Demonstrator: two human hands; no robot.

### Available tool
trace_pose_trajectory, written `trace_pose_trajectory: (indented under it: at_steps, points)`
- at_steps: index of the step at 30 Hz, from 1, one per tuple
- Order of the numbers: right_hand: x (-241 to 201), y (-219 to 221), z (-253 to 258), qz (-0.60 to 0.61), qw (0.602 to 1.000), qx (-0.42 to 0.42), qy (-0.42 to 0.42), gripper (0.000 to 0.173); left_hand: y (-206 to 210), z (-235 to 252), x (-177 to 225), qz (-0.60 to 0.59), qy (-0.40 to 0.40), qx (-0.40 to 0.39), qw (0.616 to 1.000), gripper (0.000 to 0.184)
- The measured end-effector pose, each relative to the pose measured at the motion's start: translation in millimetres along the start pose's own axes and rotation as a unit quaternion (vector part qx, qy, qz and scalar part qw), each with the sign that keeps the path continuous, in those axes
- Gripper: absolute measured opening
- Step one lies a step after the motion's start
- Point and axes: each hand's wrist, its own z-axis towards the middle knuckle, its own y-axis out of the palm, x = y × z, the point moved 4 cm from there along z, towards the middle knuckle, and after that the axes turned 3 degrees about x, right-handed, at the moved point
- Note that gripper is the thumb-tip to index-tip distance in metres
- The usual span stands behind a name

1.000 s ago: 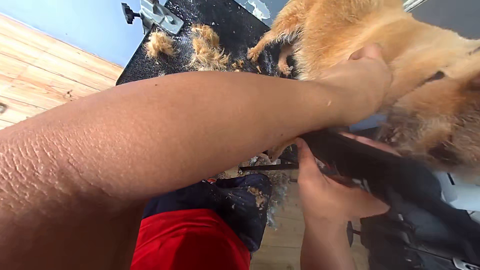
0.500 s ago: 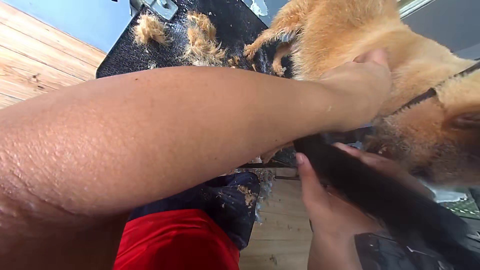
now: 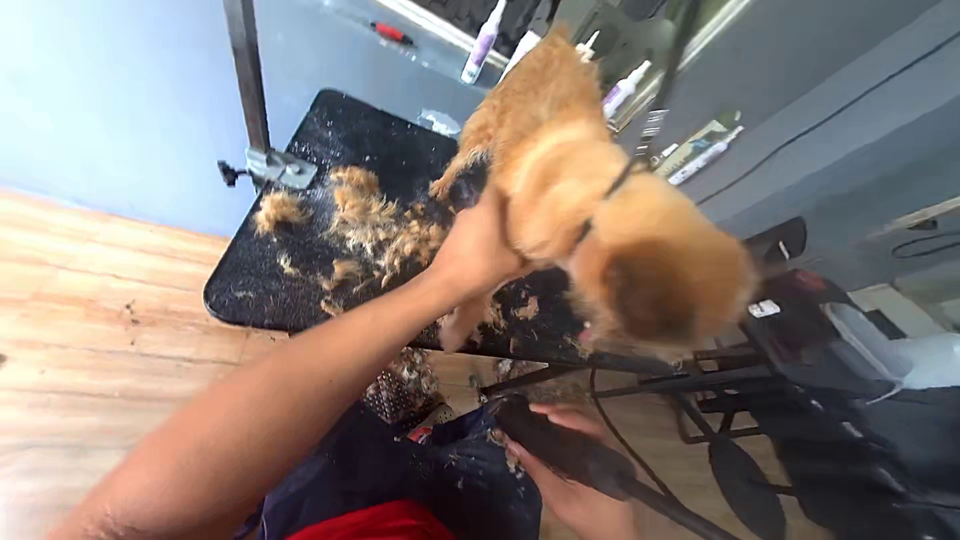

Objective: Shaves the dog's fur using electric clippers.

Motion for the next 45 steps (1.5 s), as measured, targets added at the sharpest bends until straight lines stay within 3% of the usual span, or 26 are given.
trace_pose_trajectory:
  at_steps: [3, 5, 9, 11, 14, 17, 19, 21, 22, 24, 26, 28, 29, 33, 36, 39, 42, 45]
  points:
    - [0, -25, -19, 0.024, 0.997, 0.069, 0.013, 0.062, 11, -21, -46, -0.090, -0.063, 0.031, 0.993, 0.044]
    - [3, -41, -31, 0.030, 0.994, 0.101, 0.028, 0.063, 12, -52, -54, -0.083, -0.086, 0.045, 0.992, 0.024]
    - [10, -75, -49, 0.051, 0.985, 0.154, 0.052, 0.068, 7, -102, -75, -0.075, -0.080, 0.072, 0.991, 0.007]
    - [16, -93, -53, 0.065, 0.980, 0.180, 0.056, 0.071, 1, -120, -92, -0.102, -0.108, 0.090, 0.985, 0.011]
    - [27, -118, -56, 0.092, 0.973, 0.201, 0.072, 0.074, -5, -150, -103, -0.009, -0.120, 0.109, 0.987, 0.033]
    - [37, -139, -51, 0.140, 0.968, 0.192, 0.084, 0.072, 21, -167, -90, 0.093, -0.022, 0.083, 0.992, 0.045]
    - [43, -149, -41, 0.166, 0.965, 0.188, 0.080, 0.071, 49, -157, -68, 0.084, 0.075, 0.054, 0.992, 0.035]
    - [46, -156, -27, 0.187, 0.962, 0.187, 0.067, 0.071, 76, -131, -43, 0.013, 0.122, 0.027, 0.992, 0.022]
    - [49, -159, -20, 0.197, 0.962, 0.183, 0.055, 0.071, 86, -115, -34, -0.031, 0.113, 0.037, 0.992, 0.027]
    - [54, -165, -4, 0.216, 0.960, 0.176, 0.032, 0.071, 94, -85, -27, -0.088, 0.033, 0.159, 0.983, 0.039]
    - [55, -168, 11, 0.238, 0.956, 0.167, 0.021, 0.070, 86, -62, -31, -0.087, -0.089, 0.271, 0.954, 0.068]
    - [51, -165, 26, 0.249, 0.956, 0.155, 0.023, 0.070, 74, -39, -39, -0.087, -0.157, 0.276, 0.944, 0.089]
    - [49, -163, 35, 0.255, 0.956, 0.144, 0.029, 0.070, 70, -30, -43, -0.085, -0.159, 0.254, 0.950, 0.084]
    - [47, -131, 87, 0.294, 0.942, 0.164, 0.014, 0.073, 68, -8, -64, -0.008, -0.138, 0.176, 0.975, 0.036]
    - [47, -97, 133, 0.327, 0.932, 0.154, 0.001, 0.071, 68, -22, -69, 0.041, -0.168, 0.140, 0.975, 0.037]
    - [53, -70, 177, 0.360, 0.927, 0.103, -0.006, 0.065, 59, -53, -76, -0.006, -0.183, 0.096, 0.978, 0.035]
    - [57, -48, 216, 0.413, 0.897, 0.134, -0.084, 0.057, 41, -76, -68, -0.084, -0.216, 0.053, 0.971, 0.029]
    - [49, -17, 251, 0.479, 0.862, 0.104, -0.127, 0.057, 22, -93, -64, -0.169, -0.249, 0.025, 0.953, 0.025]
